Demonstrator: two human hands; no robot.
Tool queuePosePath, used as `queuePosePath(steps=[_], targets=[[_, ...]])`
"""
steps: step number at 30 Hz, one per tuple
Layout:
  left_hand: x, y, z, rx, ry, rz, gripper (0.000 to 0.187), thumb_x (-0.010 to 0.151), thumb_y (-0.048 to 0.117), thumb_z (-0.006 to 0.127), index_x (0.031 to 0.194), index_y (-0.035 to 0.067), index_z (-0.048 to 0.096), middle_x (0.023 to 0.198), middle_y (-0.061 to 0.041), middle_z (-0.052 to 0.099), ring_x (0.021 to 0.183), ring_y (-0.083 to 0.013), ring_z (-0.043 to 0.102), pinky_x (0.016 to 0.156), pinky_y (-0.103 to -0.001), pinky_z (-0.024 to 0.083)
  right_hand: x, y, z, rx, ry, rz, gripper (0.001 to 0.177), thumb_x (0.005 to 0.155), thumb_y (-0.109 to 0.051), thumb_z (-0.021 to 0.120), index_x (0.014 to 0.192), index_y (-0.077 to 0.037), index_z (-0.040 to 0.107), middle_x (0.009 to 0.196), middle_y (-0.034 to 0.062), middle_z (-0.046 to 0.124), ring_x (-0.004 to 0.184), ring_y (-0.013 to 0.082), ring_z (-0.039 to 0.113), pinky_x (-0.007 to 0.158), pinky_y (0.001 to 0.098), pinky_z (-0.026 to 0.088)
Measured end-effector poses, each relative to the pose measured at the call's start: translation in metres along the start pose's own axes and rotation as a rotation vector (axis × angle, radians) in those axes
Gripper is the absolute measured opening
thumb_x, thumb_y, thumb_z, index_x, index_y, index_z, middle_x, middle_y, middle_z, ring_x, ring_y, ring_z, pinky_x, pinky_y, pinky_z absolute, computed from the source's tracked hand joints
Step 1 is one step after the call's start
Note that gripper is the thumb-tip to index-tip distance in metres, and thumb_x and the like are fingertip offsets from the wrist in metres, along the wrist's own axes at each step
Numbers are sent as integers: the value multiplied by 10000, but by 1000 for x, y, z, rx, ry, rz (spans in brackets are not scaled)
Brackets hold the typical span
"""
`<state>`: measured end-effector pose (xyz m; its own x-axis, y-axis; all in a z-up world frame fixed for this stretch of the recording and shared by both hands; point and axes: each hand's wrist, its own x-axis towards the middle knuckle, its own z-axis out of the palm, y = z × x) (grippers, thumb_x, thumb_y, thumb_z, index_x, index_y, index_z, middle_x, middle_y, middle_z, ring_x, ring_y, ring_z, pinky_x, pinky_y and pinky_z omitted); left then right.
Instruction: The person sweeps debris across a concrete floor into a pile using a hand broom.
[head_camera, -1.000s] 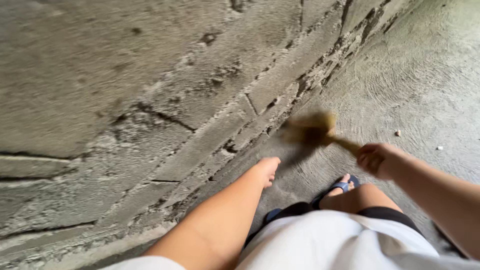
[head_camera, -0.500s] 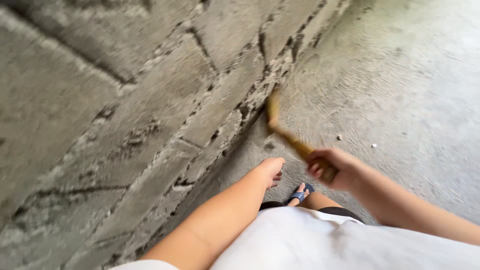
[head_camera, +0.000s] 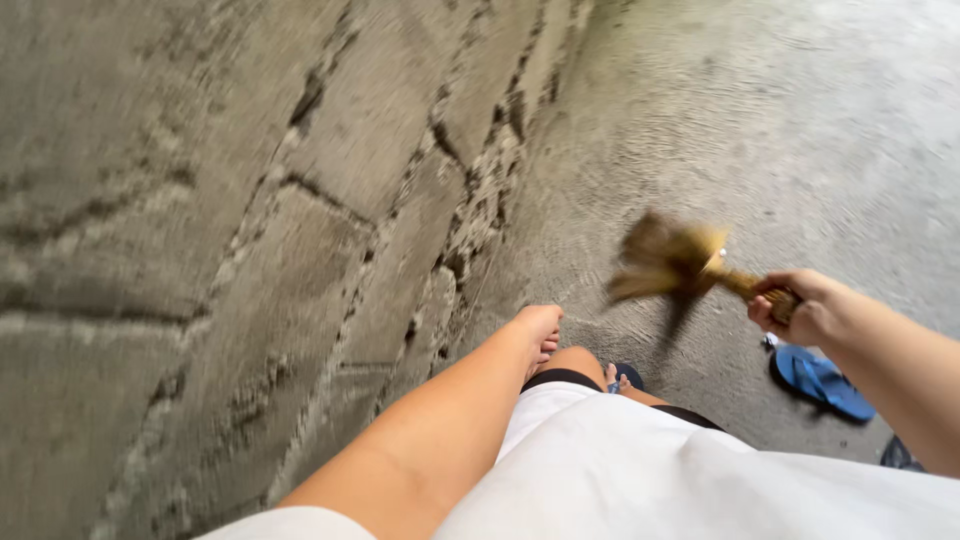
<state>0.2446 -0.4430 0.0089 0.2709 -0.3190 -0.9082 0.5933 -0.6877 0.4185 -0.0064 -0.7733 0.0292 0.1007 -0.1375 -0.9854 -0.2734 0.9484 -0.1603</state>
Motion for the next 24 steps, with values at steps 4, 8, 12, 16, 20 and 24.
queuePosePath(steps=[4, 8, 12, 16, 20, 24], targets=[[-10, 52, 24, 179, 4, -29, 394, 981, 319, 539, 646, 128, 463, 613, -2, 480, 480, -114, 433, 531, -331, 342, -20, 8, -8, -212, 85, -224, 140, 915, -95, 615, 878, -80, 482, 678, 41, 524, 542, 145, 522, 456, 275, 471], [-11, 110, 64, 278, -153, -5, 342, 968, 340, 573, 697, 154, 478, 627, 9, 448, 494, -117, 345, 534, -340, 273, -76, 28, -20, -6, 104, -225, 142, 893, -157, 651, 900, -80, 532, 682, 38, 550, 524, 102, 513, 444, 242, 458], [-8, 162, 106, 637, -212, 27, 270, 969, 331, 561, 825, 104, 559, 722, -26, 540, 613, -158, 482, 693, -379, 426, -121, 101, -7, 91, 305, -285, 178, 839, -47, 693, 996, 5, 627, 710, 101, 624, 522, 159, 567, 437, 292, 446], [11, 201, 134, 869, -364, 29, 254, 962, 297, 567, 828, 82, 570, 729, -34, 540, 615, -163, 458, 711, -385, 421, -165, 185, 40, 377, 519, -232, 132, 821, -80, 727, 863, 34, 678, 706, 127, 639, 521, 191, 576, 429, 337, 434], [34, 206, 151, 1078, -514, 1, 197, 948, 251, 554, 813, 112, 517, 713, -31, 478, 591, -164, 389, 680, -405, 327, -181, 255, 87, 731, 670, -97, 165, 811, -63, 729, 905, 53, 659, 700, 139, 623, 527, 204, 564, 439, 338, 445], [45, 185, 156, 1281, -555, -28, 249, 982, 289, 549, 859, 75, 577, 741, -30, 505, 614, -163, 426, 721, -389, 399, -151, 343, 109, 1114, 775, -3, 229, 815, -32, 698, 1003, 36, 587, 734, 133, 592, 539, 218, 556, 433, 341, 422]])
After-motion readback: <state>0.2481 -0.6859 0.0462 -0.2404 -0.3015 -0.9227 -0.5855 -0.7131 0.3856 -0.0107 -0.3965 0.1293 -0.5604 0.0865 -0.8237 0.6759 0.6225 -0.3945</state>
